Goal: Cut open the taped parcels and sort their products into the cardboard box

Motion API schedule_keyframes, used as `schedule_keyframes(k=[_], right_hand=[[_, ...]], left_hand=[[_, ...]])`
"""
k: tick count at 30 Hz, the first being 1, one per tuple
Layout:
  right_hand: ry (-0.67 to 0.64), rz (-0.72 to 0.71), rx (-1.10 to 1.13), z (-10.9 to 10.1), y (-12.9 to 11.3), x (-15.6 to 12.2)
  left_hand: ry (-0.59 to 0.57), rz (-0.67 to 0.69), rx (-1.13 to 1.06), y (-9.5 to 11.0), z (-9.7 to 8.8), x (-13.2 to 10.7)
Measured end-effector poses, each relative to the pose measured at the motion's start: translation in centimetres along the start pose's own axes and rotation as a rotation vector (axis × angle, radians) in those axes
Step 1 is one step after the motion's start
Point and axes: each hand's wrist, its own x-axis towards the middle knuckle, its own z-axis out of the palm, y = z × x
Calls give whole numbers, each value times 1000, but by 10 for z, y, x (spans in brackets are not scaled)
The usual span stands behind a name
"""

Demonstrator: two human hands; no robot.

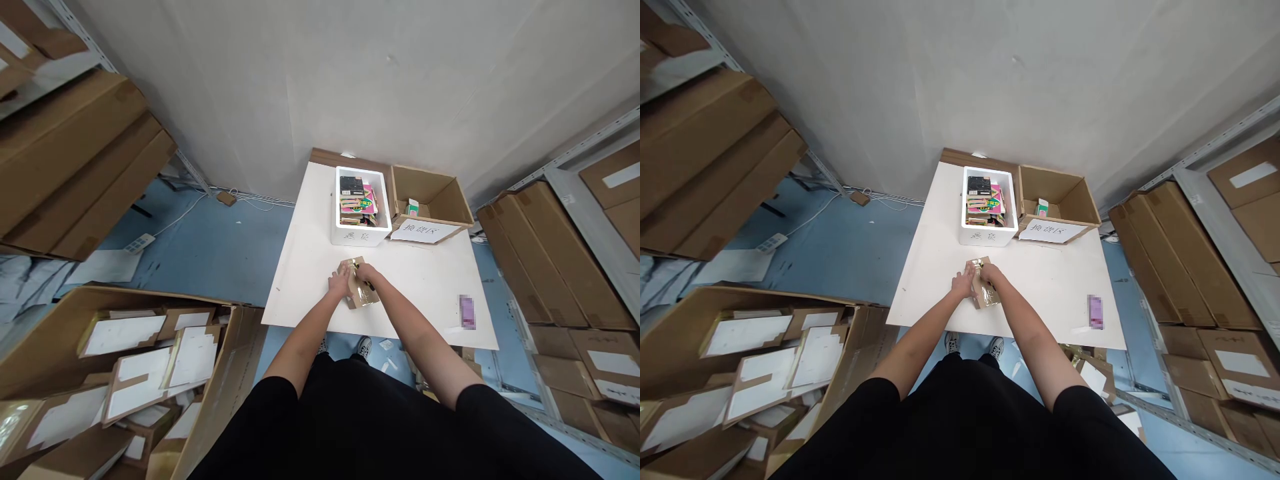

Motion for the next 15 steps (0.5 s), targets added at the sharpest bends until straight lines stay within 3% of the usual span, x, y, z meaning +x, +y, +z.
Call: schedule_keyframes(k=[6, 15], right_hand=[[-52, 53, -22, 7, 5, -8], [-113, 107, 82, 35, 21, -30]], left_hand=[[6, -22, 0, 2, -1, -2], [4, -29, 34, 1, 0, 0]])
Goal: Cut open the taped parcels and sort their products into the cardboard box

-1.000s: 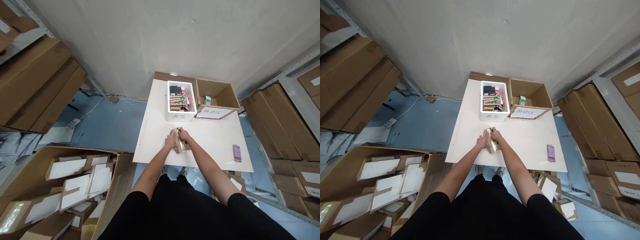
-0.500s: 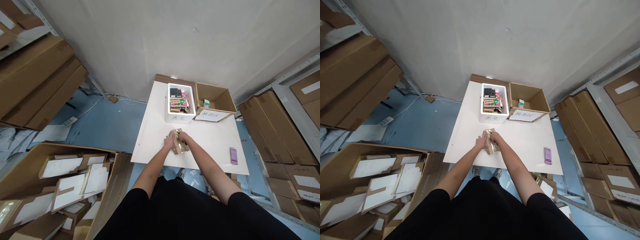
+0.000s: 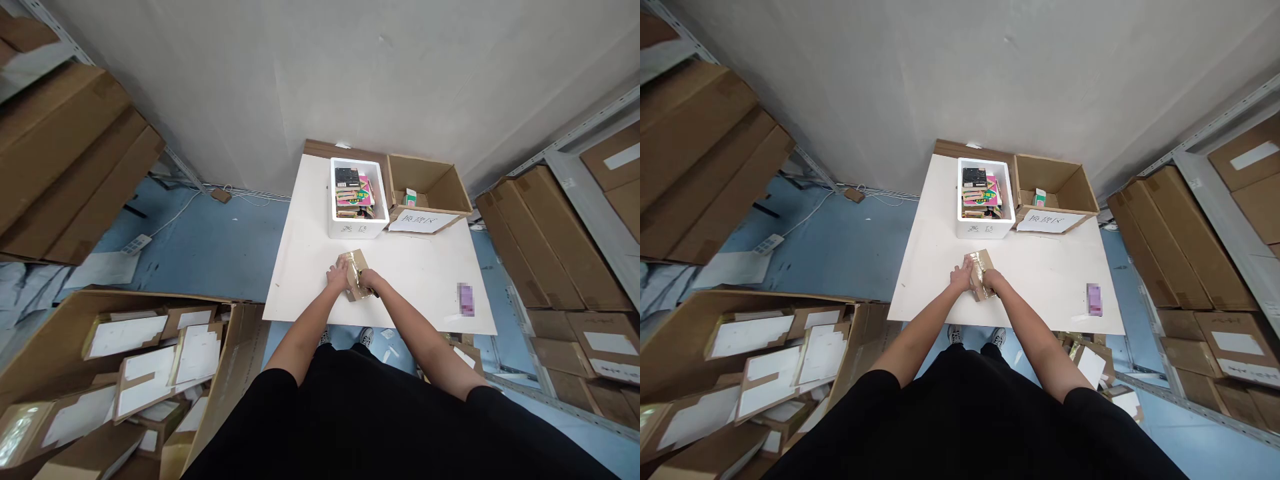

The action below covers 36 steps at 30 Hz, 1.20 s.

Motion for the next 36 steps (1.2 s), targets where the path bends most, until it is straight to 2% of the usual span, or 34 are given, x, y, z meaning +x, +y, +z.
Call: schedule_keyframes(k=[11, 18, 20, 23, 25, 30, 36], right_hand=[[24, 1, 330, 52, 49, -27], [-15, 28, 199, 74, 89, -59], [53, 17, 192, 76, 106, -63], [279, 40, 267, 74, 125, -56], [360, 92, 349, 69, 132, -42], [349, 142, 522, 45, 143, 3], [412, 123, 567, 4, 168, 37]], left_hand=[[-7, -32, 35, -1, 11, 12], [-12, -38, 43, 0, 6, 9], [15, -33, 31, 1, 7, 6], [64, -50, 22, 9, 16, 1], [92, -76, 30, 22, 25, -3], [155, -169, 47, 68, 49, -15], [128, -237, 100, 113, 87, -36]])
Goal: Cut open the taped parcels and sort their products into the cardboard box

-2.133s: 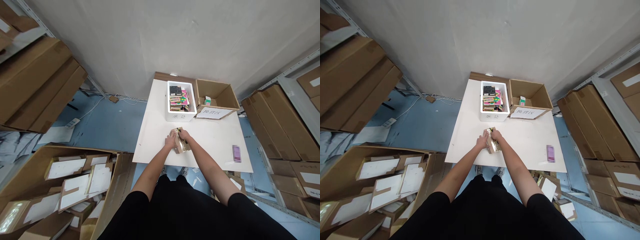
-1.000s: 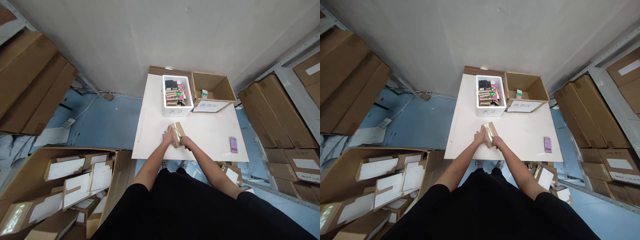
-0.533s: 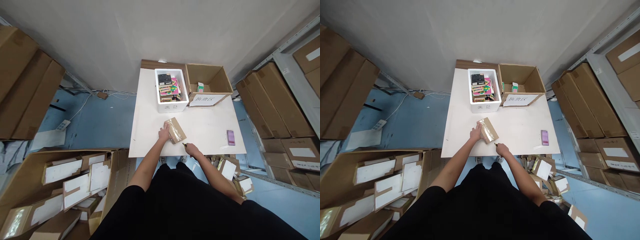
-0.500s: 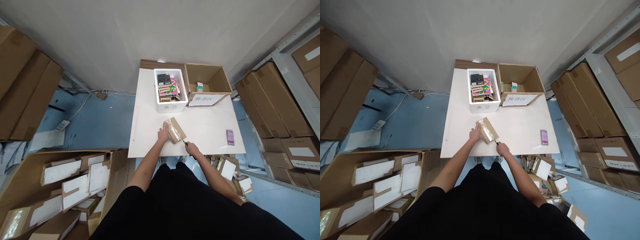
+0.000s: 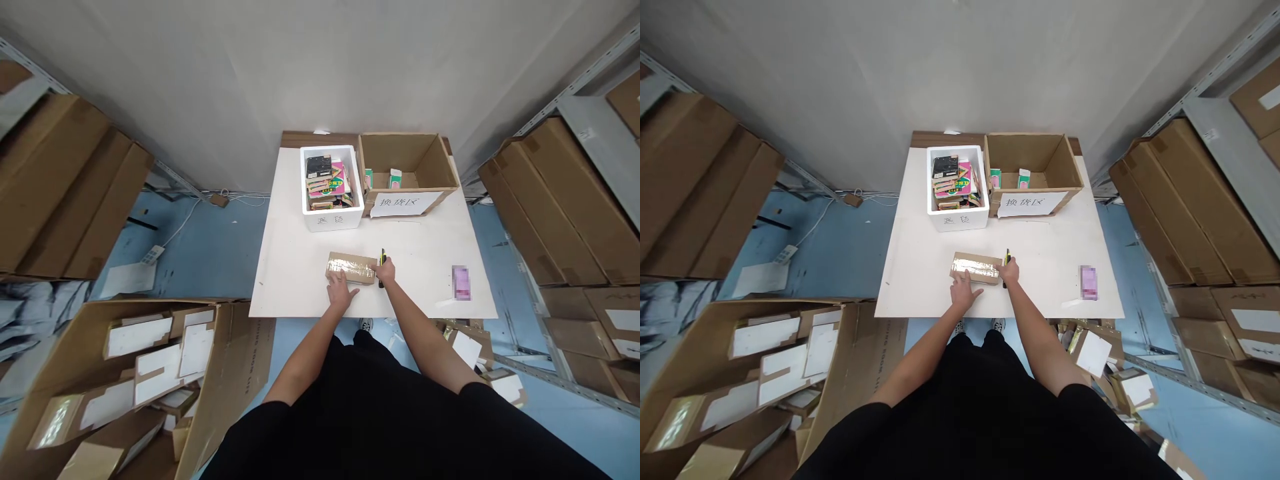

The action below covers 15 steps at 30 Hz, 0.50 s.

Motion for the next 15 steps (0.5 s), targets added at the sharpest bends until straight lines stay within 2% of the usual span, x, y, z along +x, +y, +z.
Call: schedule_keyframes(k=[4, 8, 11, 13, 15], right_hand=[[-13, -30, -23, -13, -1, 19], [-56, -94, 26, -9, 5, 26], [-152, -107, 245, -2, 23, 24], [-233, -96, 429, 2, 42, 21], [-318, -101, 554, 4, 60, 18]], left_hand=[[-6, -45, 26, 11, 10, -12], [25, -38, 66, 11, -8, 1], [42, 99, 81, 12, -21, 15], [5, 226, 96, 15, -20, 22], [-33, 269, 126, 17, -14, 27]])
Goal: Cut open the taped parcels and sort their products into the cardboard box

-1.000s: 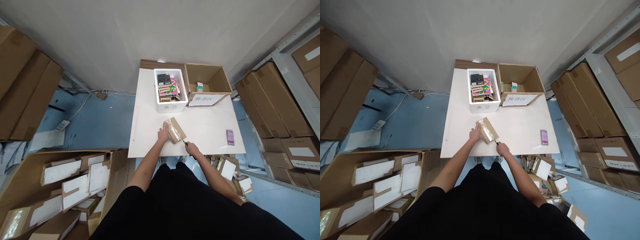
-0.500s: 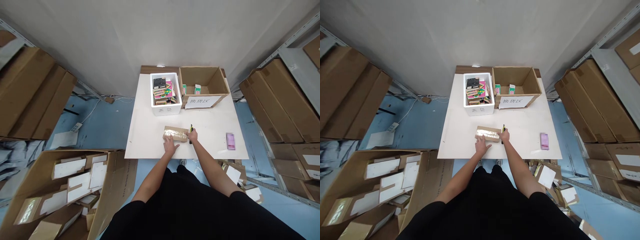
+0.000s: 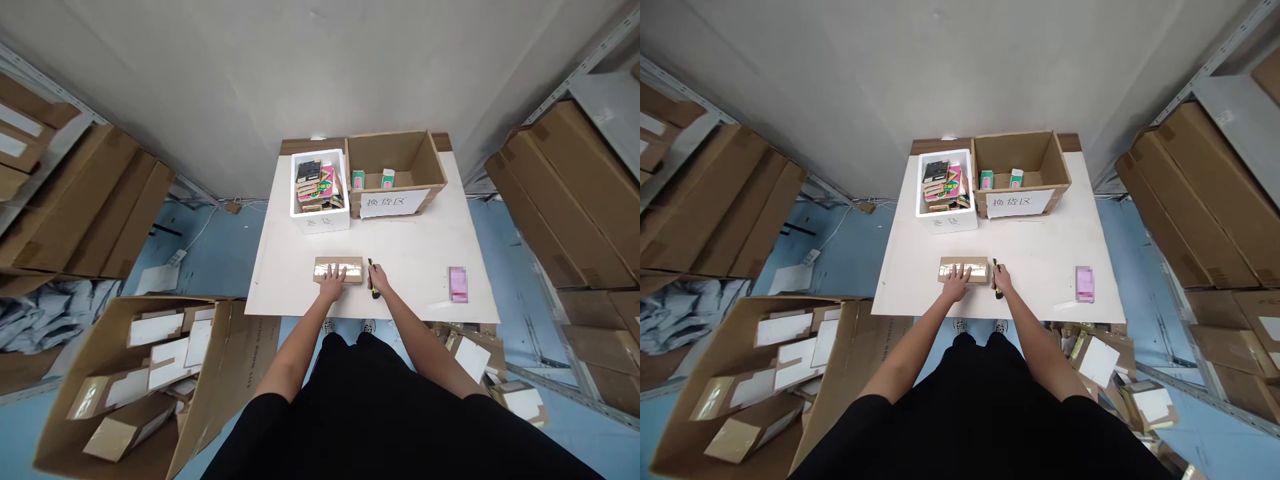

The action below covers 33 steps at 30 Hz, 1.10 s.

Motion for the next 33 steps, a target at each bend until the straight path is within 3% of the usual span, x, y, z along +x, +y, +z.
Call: schedule_keyframes(k=[5, 14, 24, 33], right_hand=[[-174, -73, 11, -8, 9, -7], [-122, -24, 19, 0, -8, -13], [-230, -26, 158, 2, 0, -15], [-369, -2, 31, -16, 13, -24]], left_hand=[[-61, 1, 39, -7, 14, 10], [-139, 20, 82, -13, 5, 13], [-189, 1, 83, -14, 8, 20], [-234, -34, 72, -9, 7, 21]])
